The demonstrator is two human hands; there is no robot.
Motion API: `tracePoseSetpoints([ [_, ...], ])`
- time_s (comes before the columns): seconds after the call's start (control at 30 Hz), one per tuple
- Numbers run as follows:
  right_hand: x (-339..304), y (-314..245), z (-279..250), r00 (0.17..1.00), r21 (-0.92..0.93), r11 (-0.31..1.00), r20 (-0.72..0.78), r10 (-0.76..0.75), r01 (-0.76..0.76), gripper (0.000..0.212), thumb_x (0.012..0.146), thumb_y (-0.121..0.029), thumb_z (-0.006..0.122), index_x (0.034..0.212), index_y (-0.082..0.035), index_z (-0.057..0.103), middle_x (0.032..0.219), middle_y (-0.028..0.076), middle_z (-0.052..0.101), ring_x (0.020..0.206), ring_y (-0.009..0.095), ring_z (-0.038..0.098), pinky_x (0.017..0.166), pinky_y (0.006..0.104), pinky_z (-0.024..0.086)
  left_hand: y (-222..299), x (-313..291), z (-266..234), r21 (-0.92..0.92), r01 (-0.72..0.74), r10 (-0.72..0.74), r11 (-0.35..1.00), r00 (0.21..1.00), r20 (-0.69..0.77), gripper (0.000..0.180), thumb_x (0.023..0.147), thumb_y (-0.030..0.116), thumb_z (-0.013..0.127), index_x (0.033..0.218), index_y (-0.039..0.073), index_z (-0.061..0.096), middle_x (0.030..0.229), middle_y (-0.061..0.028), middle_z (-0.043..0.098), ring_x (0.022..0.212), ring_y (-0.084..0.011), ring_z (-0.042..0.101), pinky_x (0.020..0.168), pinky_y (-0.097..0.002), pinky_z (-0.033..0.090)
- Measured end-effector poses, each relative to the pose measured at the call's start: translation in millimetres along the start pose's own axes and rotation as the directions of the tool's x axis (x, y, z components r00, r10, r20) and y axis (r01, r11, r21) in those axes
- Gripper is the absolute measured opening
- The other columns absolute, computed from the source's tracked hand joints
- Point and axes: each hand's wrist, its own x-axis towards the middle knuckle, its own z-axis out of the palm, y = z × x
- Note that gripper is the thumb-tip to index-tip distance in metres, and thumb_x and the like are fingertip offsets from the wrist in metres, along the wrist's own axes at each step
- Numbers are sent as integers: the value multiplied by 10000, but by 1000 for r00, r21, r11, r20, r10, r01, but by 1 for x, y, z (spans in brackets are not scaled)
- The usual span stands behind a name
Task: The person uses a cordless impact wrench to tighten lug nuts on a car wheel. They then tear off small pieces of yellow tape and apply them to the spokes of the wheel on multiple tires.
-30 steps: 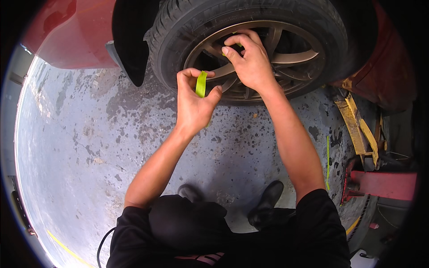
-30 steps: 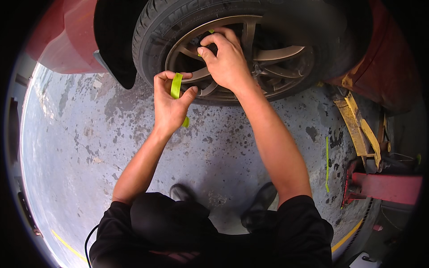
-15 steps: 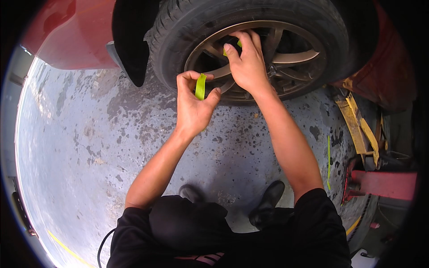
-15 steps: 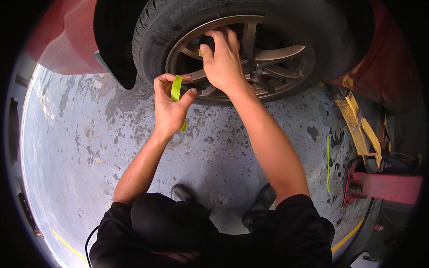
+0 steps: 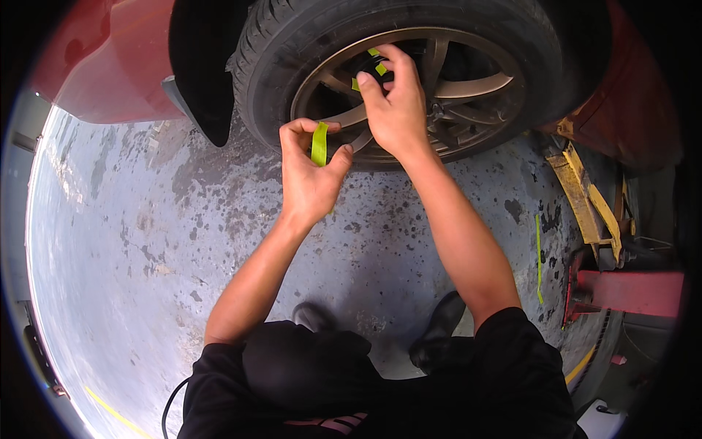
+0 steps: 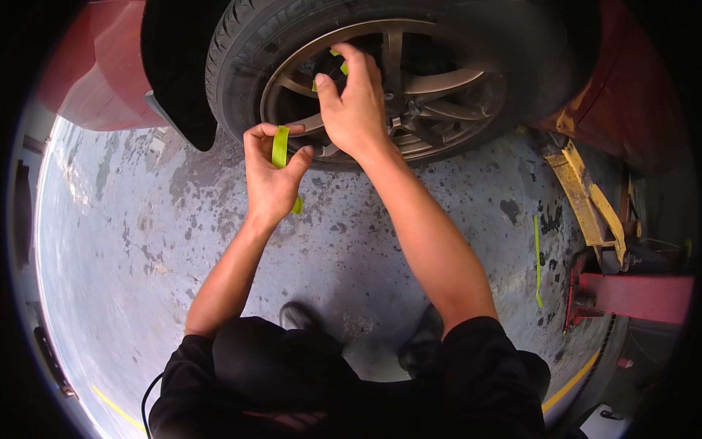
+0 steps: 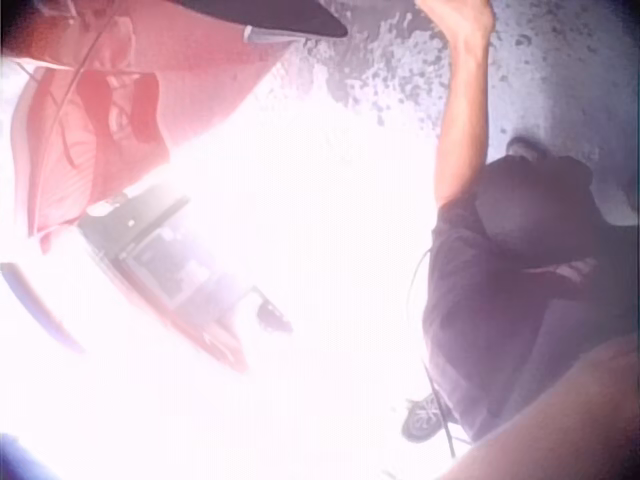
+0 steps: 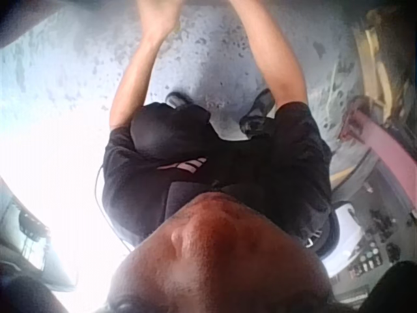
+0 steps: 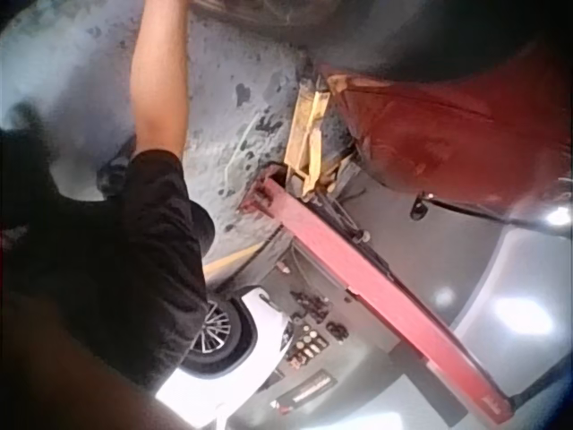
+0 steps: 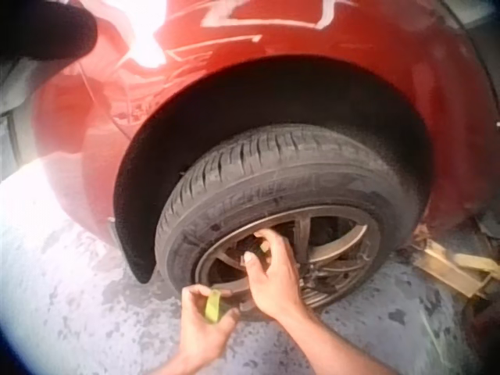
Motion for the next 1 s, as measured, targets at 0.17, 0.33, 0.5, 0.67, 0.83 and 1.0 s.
tracePoseSetpoints([
  [0.17, -9, 3, -31, 989, 427, 893, 86, 118, -143, 447, 973, -52, 613, 1401, -57, 485, 1191, 98, 704, 1031, 125, 636, 820, 283, 498, 2, 6, 1, -46, -34, 34, 998, 999, -12, 462, 880, -24, 711, 1189, 67, 380, 1197, -130, 645, 1066, -154, 587, 912, -312, 501],
  [0.33, -12, -8, -41, 940, 540, 769, 206, 273, -342, 436, 1004, -116, 593, 1418, -52, 473, 1187, 102, 710, 1008, 107, 627, 813, 252, 484, 16, 24, 9, -168, -18, 10, 986, 999, -47, 441, 903, -15, 709, 1185, 64, 379, 1118, -109, 680, 923, -119, 612, 791, -262, 515],
  [0.5, -23, -17, -42, 939, 510, 791, 235, 251, -339, 430, 1003, -123, 603, 1410, -46, 487, 1179, 109, 710, 1022, 111, 629, 814, 237, 480, 33, 37, 21, -214, -46, 31, 976, 997, -73, 475, 880, -4, 747, 1173, 37, 375, 1005, -106, 682, 882, -123, 633, 756, -256, 538],
  [0.67, -26, -17, -41, 949, 486, 822, 243, 199, -297, 424, 976, -77, 642, 1379, -35, 518, 1175, 116, 708, 1009, 113, 637, 809, 227, 475, 38, 36, 26, -203, -7, -9, 979, 997, -74, 472, 869, -12, 750, 1160, 28, 381, 953, -98, 655, 842, -113, 626, 727, -250, 539],
  [0.83, -24, -15, -41, 968, 316, 924, 193, 160, -215, 433, 941, -70, 677, 1355, -55, 549, 1175, 93, 708, 1020, 134, 623, 796, 253, 486, 34, 36, 31, -215, -16, 0, 976, 997, -72, 445, 864, -30, 732, 1139, 33, 388, 927, -77, 631, 808, -91, 602, 681, -239, 522],
  [1.0, -17, -13, -46, 990, 276, 952, 87, 112, -132, 361, 906, -90, 707, 1259, -79, 636, 1203, 59, 692, 1052, 162, 603, 773, 291, 495, 35, 33, 35, -247, -11, -8, 969, 997, -77, 443, 867, -22, 743, 1128, 41, 390, 930, -76, 641, 800, -87, 604, 683, -230, 517],
])
